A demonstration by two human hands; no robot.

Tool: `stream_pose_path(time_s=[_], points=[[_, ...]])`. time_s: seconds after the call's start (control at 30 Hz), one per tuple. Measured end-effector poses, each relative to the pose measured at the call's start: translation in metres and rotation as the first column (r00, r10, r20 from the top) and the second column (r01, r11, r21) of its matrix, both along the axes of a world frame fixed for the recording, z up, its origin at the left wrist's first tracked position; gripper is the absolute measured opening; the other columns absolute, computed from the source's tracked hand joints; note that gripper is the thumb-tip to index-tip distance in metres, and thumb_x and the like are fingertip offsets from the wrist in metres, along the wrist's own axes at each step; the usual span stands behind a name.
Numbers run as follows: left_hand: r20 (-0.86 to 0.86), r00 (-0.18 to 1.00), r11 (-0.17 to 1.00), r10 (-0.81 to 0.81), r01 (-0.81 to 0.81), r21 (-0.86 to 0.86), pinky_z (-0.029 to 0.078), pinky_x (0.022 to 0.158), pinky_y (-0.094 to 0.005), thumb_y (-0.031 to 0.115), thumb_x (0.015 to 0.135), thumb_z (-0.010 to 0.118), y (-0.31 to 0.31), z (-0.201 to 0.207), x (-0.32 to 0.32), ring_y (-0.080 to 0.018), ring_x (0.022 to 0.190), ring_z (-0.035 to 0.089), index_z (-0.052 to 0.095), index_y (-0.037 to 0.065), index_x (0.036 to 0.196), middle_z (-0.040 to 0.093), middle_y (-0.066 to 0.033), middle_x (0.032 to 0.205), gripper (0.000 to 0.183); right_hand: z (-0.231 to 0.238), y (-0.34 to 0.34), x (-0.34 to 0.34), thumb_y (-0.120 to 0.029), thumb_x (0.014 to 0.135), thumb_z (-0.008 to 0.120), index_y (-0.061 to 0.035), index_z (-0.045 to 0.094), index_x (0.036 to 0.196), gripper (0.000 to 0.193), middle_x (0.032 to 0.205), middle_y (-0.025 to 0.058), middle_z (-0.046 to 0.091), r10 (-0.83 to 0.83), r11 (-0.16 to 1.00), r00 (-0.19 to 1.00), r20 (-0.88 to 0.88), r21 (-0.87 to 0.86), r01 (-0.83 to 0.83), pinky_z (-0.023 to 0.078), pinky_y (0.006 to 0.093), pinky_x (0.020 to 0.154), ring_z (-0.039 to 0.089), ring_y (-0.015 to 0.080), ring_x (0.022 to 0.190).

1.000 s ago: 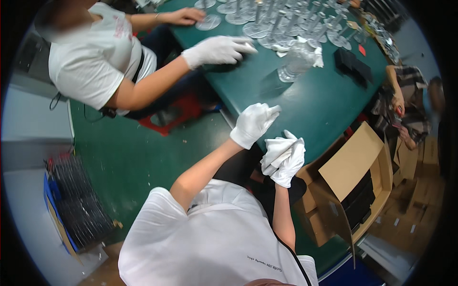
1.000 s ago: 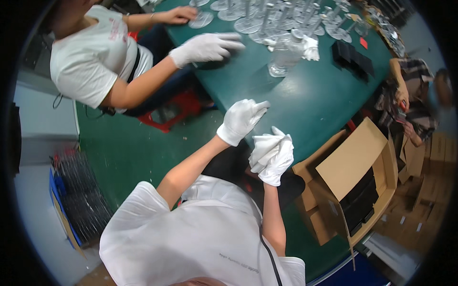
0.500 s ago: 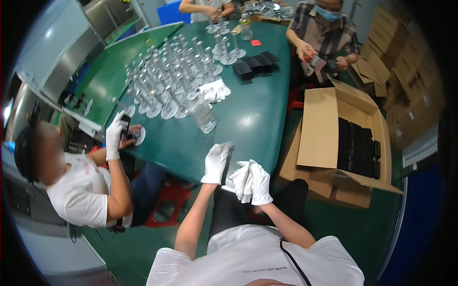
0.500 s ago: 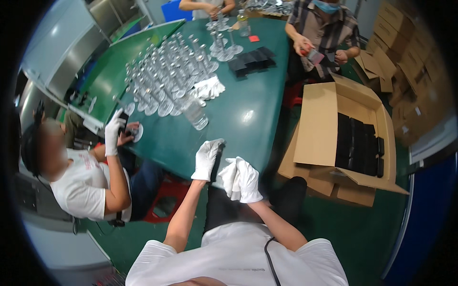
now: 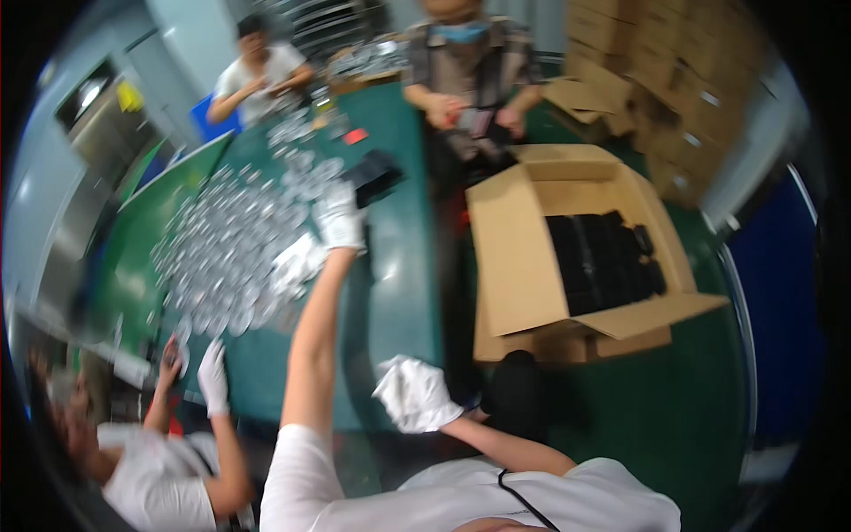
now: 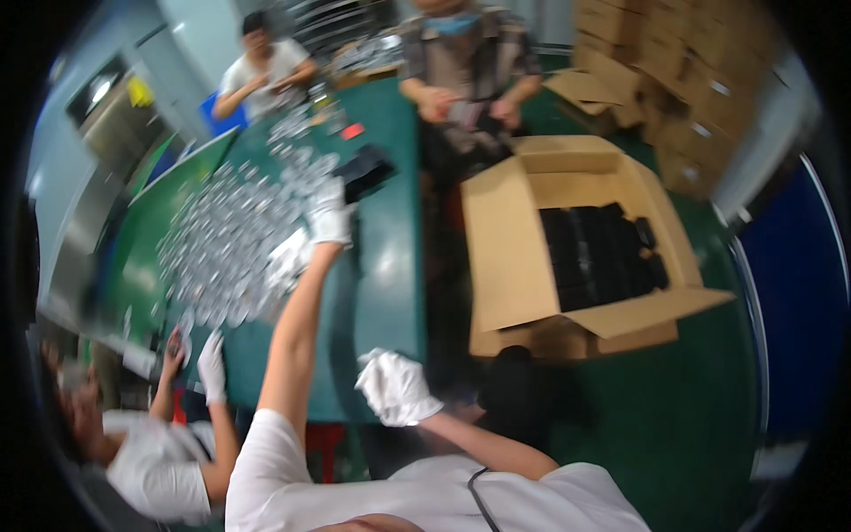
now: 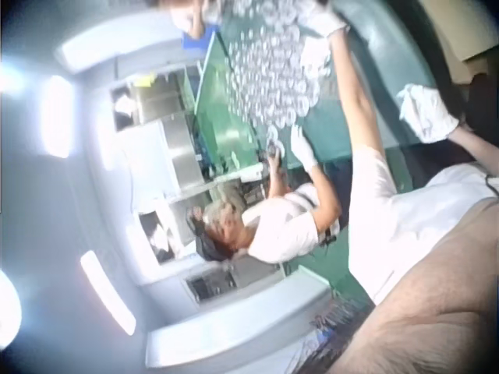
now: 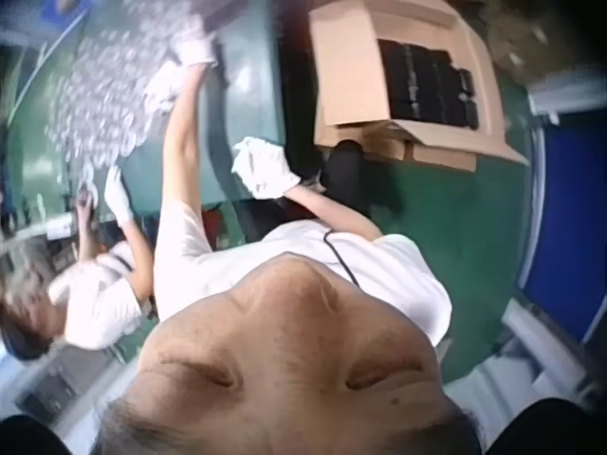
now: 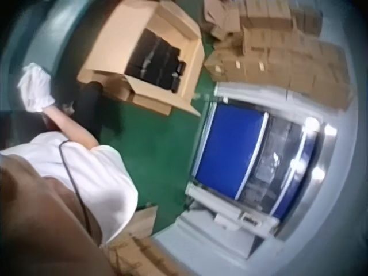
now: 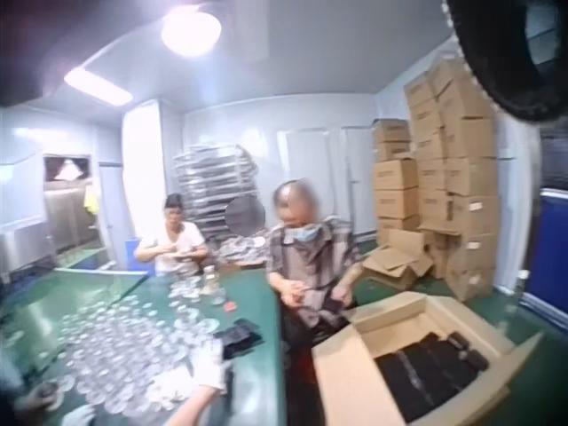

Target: The person wipes the exterior surfaces of small black rectangular boxes using a white cloth. They handle the boxes one at a time, turning them over to clean all sides, and place the finished items into a cardboard box on the right.

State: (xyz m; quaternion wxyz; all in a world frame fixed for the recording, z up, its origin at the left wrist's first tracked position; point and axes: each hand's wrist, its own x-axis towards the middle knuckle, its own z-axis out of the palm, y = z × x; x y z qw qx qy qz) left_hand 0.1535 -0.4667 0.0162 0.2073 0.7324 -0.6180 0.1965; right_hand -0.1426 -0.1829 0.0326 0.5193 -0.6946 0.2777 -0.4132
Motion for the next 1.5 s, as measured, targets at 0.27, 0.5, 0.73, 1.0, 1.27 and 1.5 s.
stream_pose_path(time_s=[0.27,0.5,0.73,1.0,1.27,1.5], points=[[0.146,0.989,0.983,0.040,-0.065,0.172,0.039,0.111,-0.0462,0.023,0.085,0.071,-0.077,-0.017,0.030,-0.0394,0.141,0.039,0.029,0.018,0.156,0.033,-0.0165,0.159,0.083,-0.015,0.000,-0.021,-0.011,0.090,0.059,-0.0027,0.057,0.114,0.026,0.085,0.0035,0.066,-0.117,0.972,0.989,0.086,-0.193,0.131,0.052,0.0375,0.075,0.065,0.0272,0.082],[-0.003,1.000,0.977,-0.019,0.020,0.214,0.054,0.080,-0.0356,0.013,0.102,0.039,-0.109,-0.044,0.057,-0.0257,0.089,0.068,0.044,0.015,0.150,0.069,-0.0159,0.119,0.048,-0.022,0.004,-0.022,-0.010,0.091,0.056,0.0023,0.054,0.116,0.029,0.075,0.0067,0.065,-0.144,0.979,0.987,0.077,-0.136,0.154,0.053,0.0376,0.070,0.066,0.0289,0.072],[0.156,0.986,0.973,-0.062,0.025,0.227,0.055,0.068,-0.0404,0.019,0.104,0.037,-0.054,0.001,0.032,-0.0296,0.078,0.071,0.051,0.014,0.143,0.073,-0.0160,0.091,0.042,-0.014,0.003,-0.028,-0.012,0.090,0.056,0.0008,0.056,0.115,0.028,0.072,0.0074,0.065,-0.197,0.951,0.960,0.199,-0.198,0.236,0.054,0.0375,0.069,0.067,0.0266,0.070],[-0.040,0.991,0.842,-0.129,0.130,0.524,0.053,0.081,-0.0458,0.009,0.095,0.044,0.110,0.106,-0.100,-0.0353,0.090,0.068,0.053,0.012,0.140,0.070,-0.0179,0.102,0.046,-0.029,-0.008,-0.017,-0.016,0.093,0.057,-0.0037,0.063,0.104,0.017,0.080,0.0056,0.070,0.001,0.916,0.875,0.484,0.350,-0.195,0.055,0.0321,0.081,0.068,0.0176,0.077],[0.598,0.734,0.846,-0.322,-0.061,0.530,0.040,0.105,-0.0573,0.019,0.091,0.051,0.245,0.073,-0.110,-0.0379,0.134,0.048,0.046,0.013,0.147,0.049,-0.0082,0.150,0.056,-0.020,-0.003,-0.013,-0.035,0.106,0.042,0.0012,0.063,0.115,0.043,0.077,0.0097,0.071,-0.068,0.831,0.913,0.403,0.530,-0.172,0.055,0.0291,0.062,0.068,0.0157,0.067],[0.219,0.951,0.883,-0.216,0.094,0.460,0.043,0.108,-0.0435,0.012,0.091,0.055,0.301,0.043,-0.095,-0.0338,0.133,0.049,0.041,0.007,0.149,0.048,-0.0154,0.148,0.059,-0.005,-0.001,-0.020,-0.034,0.106,0.041,0.0003,0.070,0.103,0.045,0.083,0.0108,0.073,-0.142,0.829,0.936,0.321,0.555,-0.065,0.053,0.0298,0.073,0.068,0.0155,0.078]])
